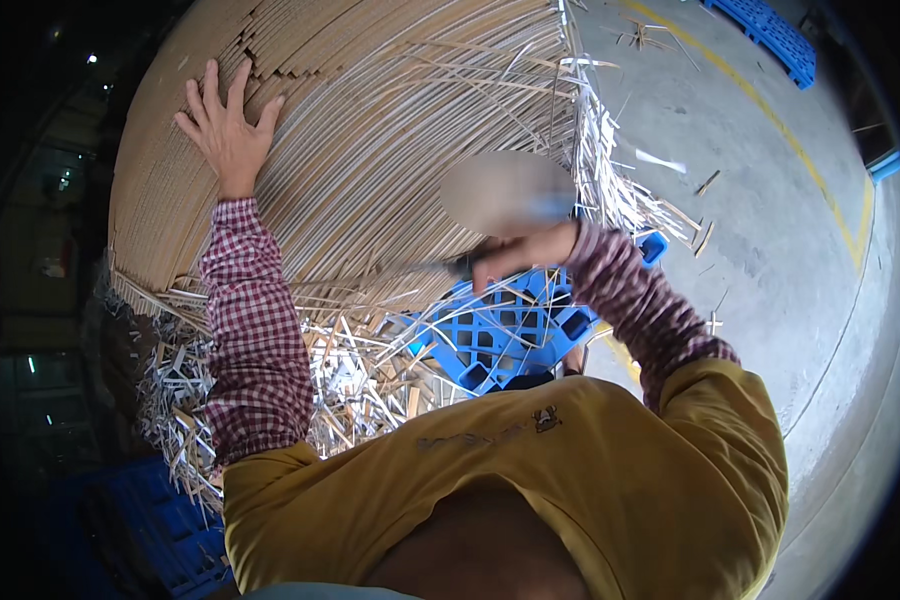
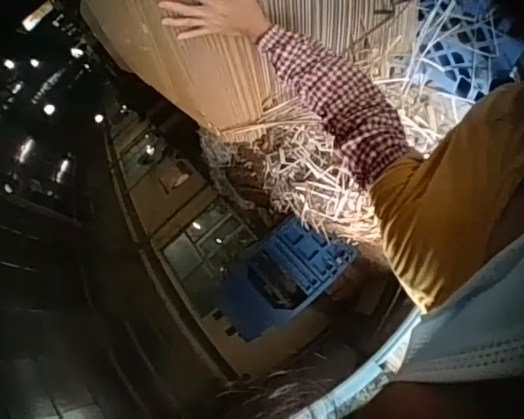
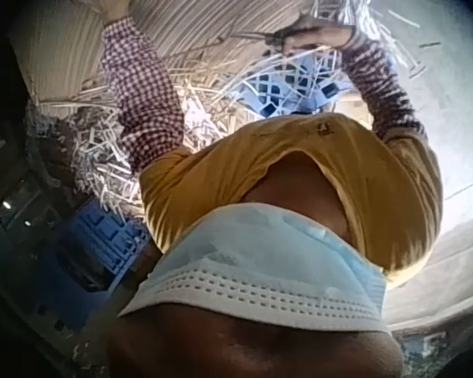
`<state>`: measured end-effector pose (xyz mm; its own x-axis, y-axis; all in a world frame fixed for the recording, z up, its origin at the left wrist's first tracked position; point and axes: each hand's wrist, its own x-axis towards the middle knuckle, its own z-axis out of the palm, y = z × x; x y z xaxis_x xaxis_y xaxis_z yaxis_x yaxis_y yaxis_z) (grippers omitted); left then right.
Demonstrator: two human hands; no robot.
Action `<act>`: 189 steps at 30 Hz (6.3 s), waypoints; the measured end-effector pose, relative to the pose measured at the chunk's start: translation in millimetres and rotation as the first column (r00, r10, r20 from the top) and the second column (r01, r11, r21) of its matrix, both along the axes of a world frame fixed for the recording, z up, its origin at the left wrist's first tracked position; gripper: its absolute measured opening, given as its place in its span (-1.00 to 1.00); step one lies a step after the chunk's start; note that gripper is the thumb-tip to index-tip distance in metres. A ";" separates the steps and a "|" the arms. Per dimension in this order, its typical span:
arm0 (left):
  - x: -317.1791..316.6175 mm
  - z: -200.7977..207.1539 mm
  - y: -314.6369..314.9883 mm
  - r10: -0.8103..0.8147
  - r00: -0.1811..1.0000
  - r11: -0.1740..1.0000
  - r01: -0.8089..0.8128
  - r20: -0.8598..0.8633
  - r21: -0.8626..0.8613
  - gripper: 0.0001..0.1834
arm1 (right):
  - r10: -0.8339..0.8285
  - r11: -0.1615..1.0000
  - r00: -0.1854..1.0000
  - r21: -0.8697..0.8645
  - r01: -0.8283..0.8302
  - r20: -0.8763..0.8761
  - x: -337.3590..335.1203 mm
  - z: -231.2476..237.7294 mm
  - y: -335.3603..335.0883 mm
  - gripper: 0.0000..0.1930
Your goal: Cutting through a large stack of cardboard pieces with scissors.
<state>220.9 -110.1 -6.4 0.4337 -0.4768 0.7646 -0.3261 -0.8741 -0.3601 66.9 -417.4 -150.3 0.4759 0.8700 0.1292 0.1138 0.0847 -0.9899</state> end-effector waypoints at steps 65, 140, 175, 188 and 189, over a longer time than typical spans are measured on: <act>5.4 -1.8 0.7 0.062 0.998 0.998 -0.062 0.020 0.014 -0.36 | -0.573 0.803 0.819 -0.211 0.557 -0.018 132.0 61.5 58.7 -0.54; 6.5 -0.9 -0.4 0.040 0.998 0.999 -0.041 0.057 0.020 -0.38 | -0.621 0.777 0.755 -0.292 0.558 -0.211 131.4 83.8 75.0 -0.57; 9.5 0.1 -5.8 0.072 0.995 0.996 -0.076 0.063 0.054 -0.37 | -0.766 0.642 0.641 0.120 0.758 0.045 98.7 8.6 74.4 -0.66; 4.5 -3.4 3.7 0.080 0.994 0.995 -0.084 0.073 0.047 -0.38 | -0.388 0.913 0.921 -0.120 0.389 0.033 70.9 36.6 -5.2 -0.58; 6.8 -2.7 1.1 0.067 0.995 0.996 -0.070 0.073 0.048 -0.37 | -0.434 0.897 0.900 -0.080 0.436 0.037 93.8 29.0 7.6 -0.56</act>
